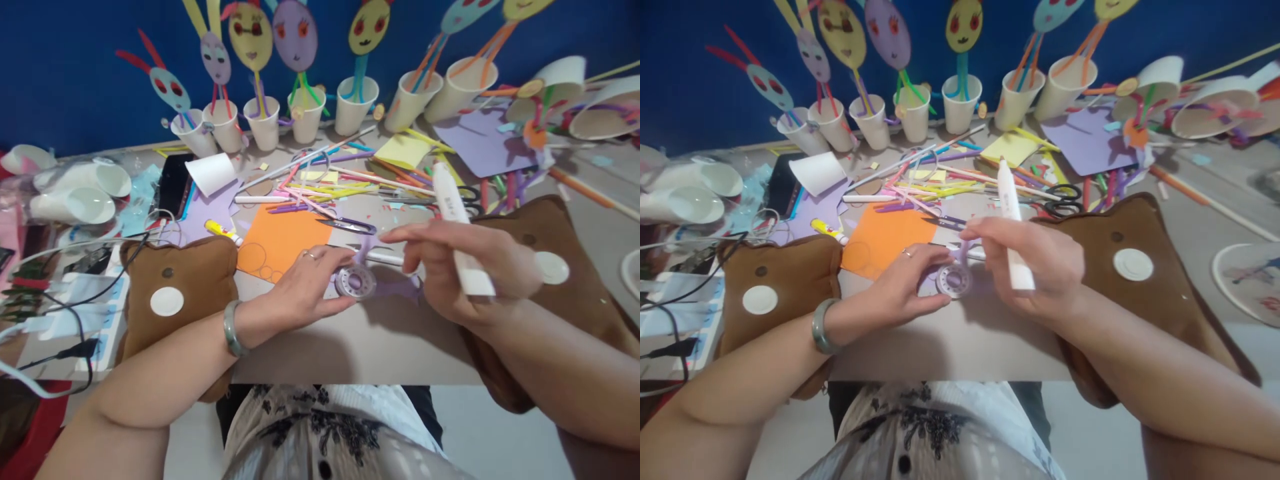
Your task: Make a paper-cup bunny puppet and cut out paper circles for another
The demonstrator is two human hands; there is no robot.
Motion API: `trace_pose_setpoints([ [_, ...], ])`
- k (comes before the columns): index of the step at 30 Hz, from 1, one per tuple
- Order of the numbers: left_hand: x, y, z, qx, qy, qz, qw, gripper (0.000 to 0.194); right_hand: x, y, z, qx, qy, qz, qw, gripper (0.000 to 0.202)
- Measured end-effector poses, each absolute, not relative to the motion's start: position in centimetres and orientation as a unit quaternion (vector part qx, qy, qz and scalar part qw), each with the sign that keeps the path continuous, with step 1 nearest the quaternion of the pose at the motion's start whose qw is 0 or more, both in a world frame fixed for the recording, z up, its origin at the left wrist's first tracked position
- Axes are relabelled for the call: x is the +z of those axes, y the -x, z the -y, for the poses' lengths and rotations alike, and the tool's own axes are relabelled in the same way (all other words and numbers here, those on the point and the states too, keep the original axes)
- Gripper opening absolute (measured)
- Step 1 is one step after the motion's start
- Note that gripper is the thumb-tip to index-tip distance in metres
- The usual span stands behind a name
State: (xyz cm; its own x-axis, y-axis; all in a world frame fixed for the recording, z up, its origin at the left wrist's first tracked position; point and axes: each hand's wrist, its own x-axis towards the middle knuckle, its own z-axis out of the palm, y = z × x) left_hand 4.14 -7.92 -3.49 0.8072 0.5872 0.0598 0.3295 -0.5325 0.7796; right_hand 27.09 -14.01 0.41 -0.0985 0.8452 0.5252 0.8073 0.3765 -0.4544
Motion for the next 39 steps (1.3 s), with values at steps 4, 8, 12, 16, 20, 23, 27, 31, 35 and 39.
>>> trace_pose_setpoints([
  [4,-3.7,-4.1,7.9,0.181,-0.86,-0.261,0.4,0.056,0.5,-26.5,13.3,0.024,0.532,0.744,0.404,0.022],
  [8,-3.8,-4.1,8.1,0.189,-0.856,-0.265,0.401,0.058,-0.1,-26.9,13.0,0.04,0.564,0.736,0.374,0.021],
  [12,-3.7,-4.2,8.2,0.183,-0.852,-0.276,0.406,0.058,-0.9,-27.1,12.6,0.027,0.53,0.747,0.4,0.019],
  [16,-3.8,-4.2,8.3,0.188,-0.854,-0.28,0.396,0.057,-0.1,-27.0,12.6,0.077,0.49,0.739,0.457,0.024],
  [20,-4.1,-4.1,8.2,0.198,-0.863,-0.267,0.38,0.057,1.7,-27.7,12.8,0.208,0.451,0.761,0.417,0.025],
  [23,-4.3,-4.1,8.1,0.192,-0.865,-0.272,0.376,0.057,2.5,-28.4,12.9,0.282,0.44,0.776,0.354,0.014],
  [27,-4.5,-4.1,8.2,0.194,-0.855,-0.278,0.392,0.063,2.5,-28.7,13.4,0.29,0.404,0.817,0.293,0.007],
  [31,-4.4,-4.1,8.1,0.193,-0.844,-0.275,0.417,0.068,3.2,-28.3,14.1,0.232,0.385,0.849,0.276,0.006],
  [35,-4.4,-4.2,7.9,0.177,-0.845,-0.279,0.421,0.067,4.4,-27.7,15.1,0.175,0.429,0.836,0.295,0.009],
  [39,-4.7,-4.4,7.8,0.173,-0.847,-0.275,0.421,0.066,4.4,-27.2,16.1,0.163,0.48,0.814,0.285,0.009],
])
